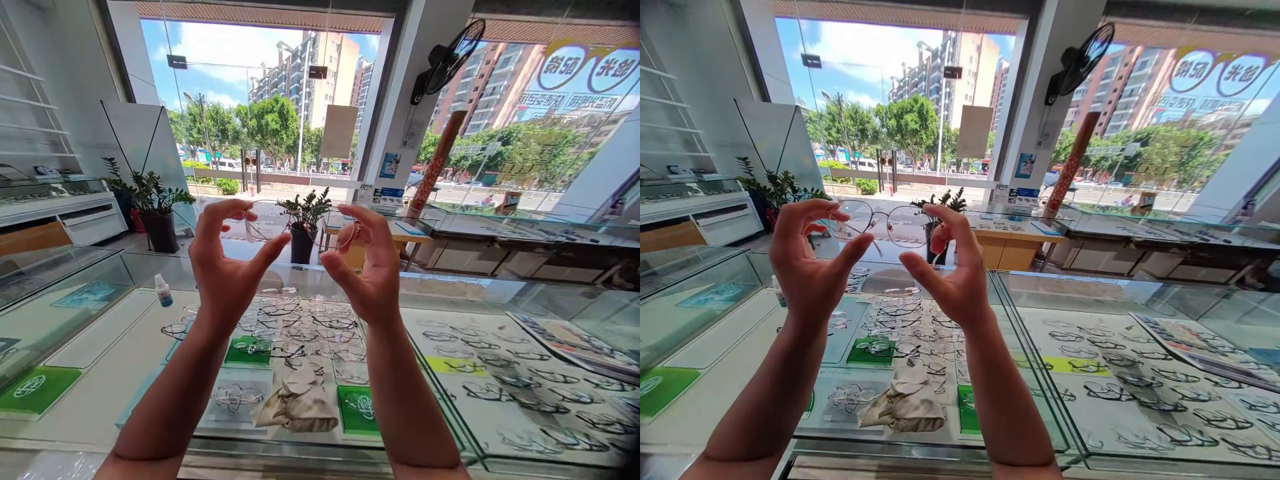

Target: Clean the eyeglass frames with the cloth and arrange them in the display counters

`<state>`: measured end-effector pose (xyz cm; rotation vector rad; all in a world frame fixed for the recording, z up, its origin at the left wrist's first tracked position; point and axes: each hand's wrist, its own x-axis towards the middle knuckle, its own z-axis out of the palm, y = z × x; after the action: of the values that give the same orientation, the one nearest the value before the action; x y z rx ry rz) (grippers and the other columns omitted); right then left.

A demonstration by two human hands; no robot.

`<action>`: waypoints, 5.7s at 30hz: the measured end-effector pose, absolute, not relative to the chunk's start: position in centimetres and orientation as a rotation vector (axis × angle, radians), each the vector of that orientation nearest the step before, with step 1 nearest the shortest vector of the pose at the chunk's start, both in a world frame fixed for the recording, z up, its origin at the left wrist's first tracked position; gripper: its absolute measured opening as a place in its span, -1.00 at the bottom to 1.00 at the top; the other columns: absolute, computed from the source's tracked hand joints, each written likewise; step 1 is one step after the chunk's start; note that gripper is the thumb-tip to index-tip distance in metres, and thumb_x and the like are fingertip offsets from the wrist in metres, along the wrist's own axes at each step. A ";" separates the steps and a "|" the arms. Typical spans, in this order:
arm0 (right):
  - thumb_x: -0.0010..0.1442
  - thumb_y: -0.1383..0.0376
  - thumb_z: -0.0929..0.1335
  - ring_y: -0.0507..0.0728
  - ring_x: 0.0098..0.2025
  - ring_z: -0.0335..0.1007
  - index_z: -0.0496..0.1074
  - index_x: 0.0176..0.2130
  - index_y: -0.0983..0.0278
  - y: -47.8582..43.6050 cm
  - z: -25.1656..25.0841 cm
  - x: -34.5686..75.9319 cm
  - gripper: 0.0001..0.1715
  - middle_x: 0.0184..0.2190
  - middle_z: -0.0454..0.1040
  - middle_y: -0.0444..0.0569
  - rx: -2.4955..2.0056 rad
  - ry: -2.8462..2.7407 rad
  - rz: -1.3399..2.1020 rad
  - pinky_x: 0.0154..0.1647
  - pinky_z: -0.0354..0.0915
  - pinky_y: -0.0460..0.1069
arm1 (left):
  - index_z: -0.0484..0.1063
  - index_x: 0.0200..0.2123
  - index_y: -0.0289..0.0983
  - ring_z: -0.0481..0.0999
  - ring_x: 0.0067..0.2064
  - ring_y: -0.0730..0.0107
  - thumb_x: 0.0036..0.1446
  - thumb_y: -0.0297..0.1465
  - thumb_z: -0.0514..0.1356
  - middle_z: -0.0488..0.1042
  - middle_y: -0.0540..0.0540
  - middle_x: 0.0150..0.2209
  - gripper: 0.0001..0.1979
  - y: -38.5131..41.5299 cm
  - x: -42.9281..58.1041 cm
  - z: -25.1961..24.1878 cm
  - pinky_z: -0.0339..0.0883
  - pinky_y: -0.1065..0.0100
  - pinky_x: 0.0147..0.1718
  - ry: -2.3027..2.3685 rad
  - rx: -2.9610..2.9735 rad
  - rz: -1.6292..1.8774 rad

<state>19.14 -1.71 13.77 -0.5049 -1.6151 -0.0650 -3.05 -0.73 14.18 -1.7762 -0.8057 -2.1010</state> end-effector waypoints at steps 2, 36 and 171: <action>0.41 -0.09 0.52 0.16 -0.21 0.39 0.46 0.35 -0.01 -1.7 13.8 19.1 -0.35 -0.21 0.47 -0.13 -0.514 -1.615 -0.076 -0.01 0.52 0.20 | 0.52 0.09 -0.08 0.65 0.01 0.06 0.18 0.03 0.57 0.64 -0.07 -0.06 -0.43 -0.8 -2.9 14.2 0.45 0.03 0.00 -0.823 -1.793 -2.105; 0.56 -0.02 0.42 0.29 0.19 0.57 0.49 0.37 -0.05 -1.9 13.9 20.3 -0.51 0.18 0.57 0.04 -0.698 -1.662 -0.024 0.17 0.58 0.27 | 0.61 0.12 0.02 0.61 0.08 0.00 0.20 0.18 0.49 0.58 -0.10 0.03 -0.43 -1.3 -3.3 14.6 0.58 -0.12 0.06 -0.892 -1.791 -2.012; 0.44 0.22 0.37 0.24 0.14 0.62 0.55 0.04 0.11 -1.4 14.5 19.4 -0.78 -0.03 0.64 0.00 -0.748 -1.466 0.291 0.18 0.57 0.21 | 0.49 0.30 -0.01 0.67 0.12 0.04 0.10 0.16 0.57 0.59 -0.18 0.16 -0.20 4.2 -1.0 12.7 0.65 0.12 0.04 -0.471 -2.187 -2.534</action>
<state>19.45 -1.36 14.52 -0.7476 -1.4659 0.2914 -0.98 4.16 12.69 -2.1868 -0.4710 -2.5344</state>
